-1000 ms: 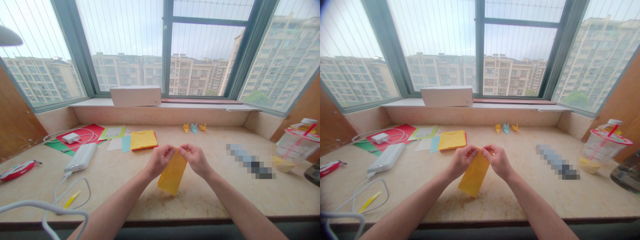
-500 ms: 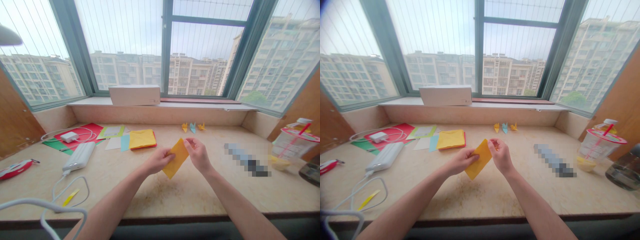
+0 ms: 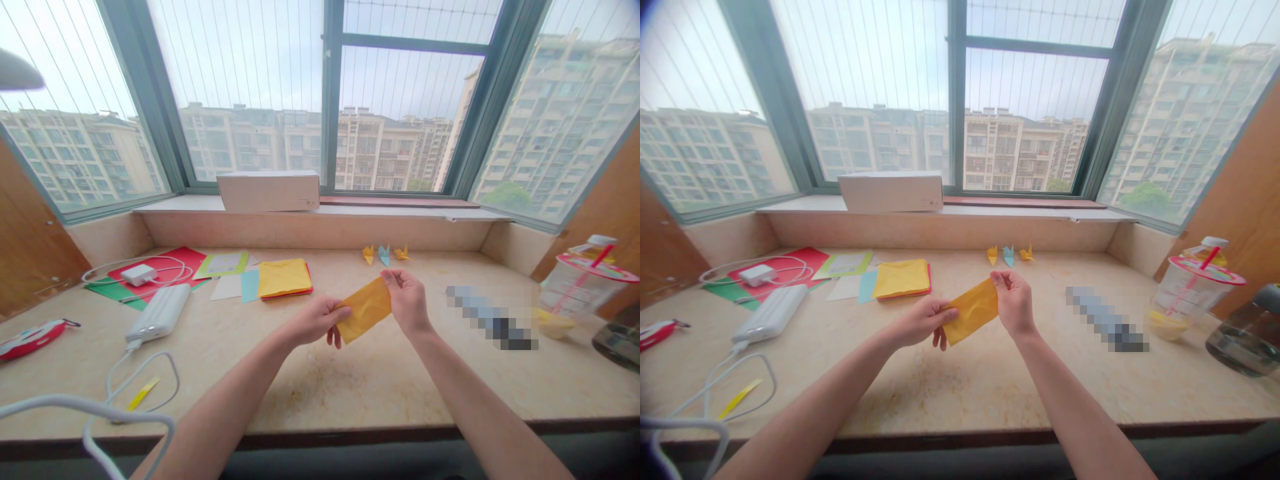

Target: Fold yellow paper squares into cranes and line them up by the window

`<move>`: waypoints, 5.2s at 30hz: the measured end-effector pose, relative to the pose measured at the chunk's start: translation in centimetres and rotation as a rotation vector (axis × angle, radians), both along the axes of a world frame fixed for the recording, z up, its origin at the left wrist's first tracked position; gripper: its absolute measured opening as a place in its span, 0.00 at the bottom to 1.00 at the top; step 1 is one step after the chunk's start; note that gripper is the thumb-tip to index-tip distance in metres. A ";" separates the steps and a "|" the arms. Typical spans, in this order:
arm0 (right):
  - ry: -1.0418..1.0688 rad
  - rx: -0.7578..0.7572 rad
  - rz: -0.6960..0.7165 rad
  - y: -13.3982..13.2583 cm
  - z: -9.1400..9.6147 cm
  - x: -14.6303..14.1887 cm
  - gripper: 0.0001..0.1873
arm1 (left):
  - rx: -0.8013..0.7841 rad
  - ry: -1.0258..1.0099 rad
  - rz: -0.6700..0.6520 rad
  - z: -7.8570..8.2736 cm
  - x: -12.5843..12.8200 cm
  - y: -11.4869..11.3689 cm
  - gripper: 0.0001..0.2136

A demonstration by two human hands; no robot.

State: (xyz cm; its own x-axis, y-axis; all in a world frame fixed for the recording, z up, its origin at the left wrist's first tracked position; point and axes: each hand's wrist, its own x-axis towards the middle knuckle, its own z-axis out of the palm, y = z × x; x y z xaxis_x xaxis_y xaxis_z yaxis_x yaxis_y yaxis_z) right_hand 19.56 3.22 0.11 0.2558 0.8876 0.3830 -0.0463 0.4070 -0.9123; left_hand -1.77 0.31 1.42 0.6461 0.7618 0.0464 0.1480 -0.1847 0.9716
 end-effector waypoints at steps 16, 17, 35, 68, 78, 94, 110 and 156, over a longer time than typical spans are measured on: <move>0.182 -0.047 0.263 -1.0 0.1 -3.0 0.23 | -0.016 -0.180 0.159 -1.5 1.6 0.3 0.21; 0.189 -0.045 0.238 -0.8 0.1 -2.7 0.22 | -0.022 -0.172 0.141 -1.5 1.5 0.2 0.20; -0.131 -0.097 0.459 -1.3 -0.1 -3.2 0.25 | 0.156 -0.237 0.441 -0.9 1.1 0.3 0.19; 0.040 -0.031 0.187 -1.1 0.0 -1.7 0.22 | -0.039 -0.366 0.373 -0.9 1.1 0.3 0.18; -0.010 -0.161 0.370 -1.0 0.4 -1.0 0.21 | -0.022 -0.358 0.490 -0.3 0.7 0.3 0.17; -0.204 -0.192 0.364 -0.6 0.5 0.5 0.25 | 0.086 -0.362 0.626 0.1 -0.5 1.3 0.16; -0.248 -0.151 0.473 -0.4 -0.2 0.4 0.19 | 0.407 -0.020 0.533 -0.5 -0.4 0.8 0.08; -0.594 0.523 -0.043 -2.1 0.2 -0.8 0.08 | -0.187 -0.649 0.278 -0.3 1.3 -0.3 0.17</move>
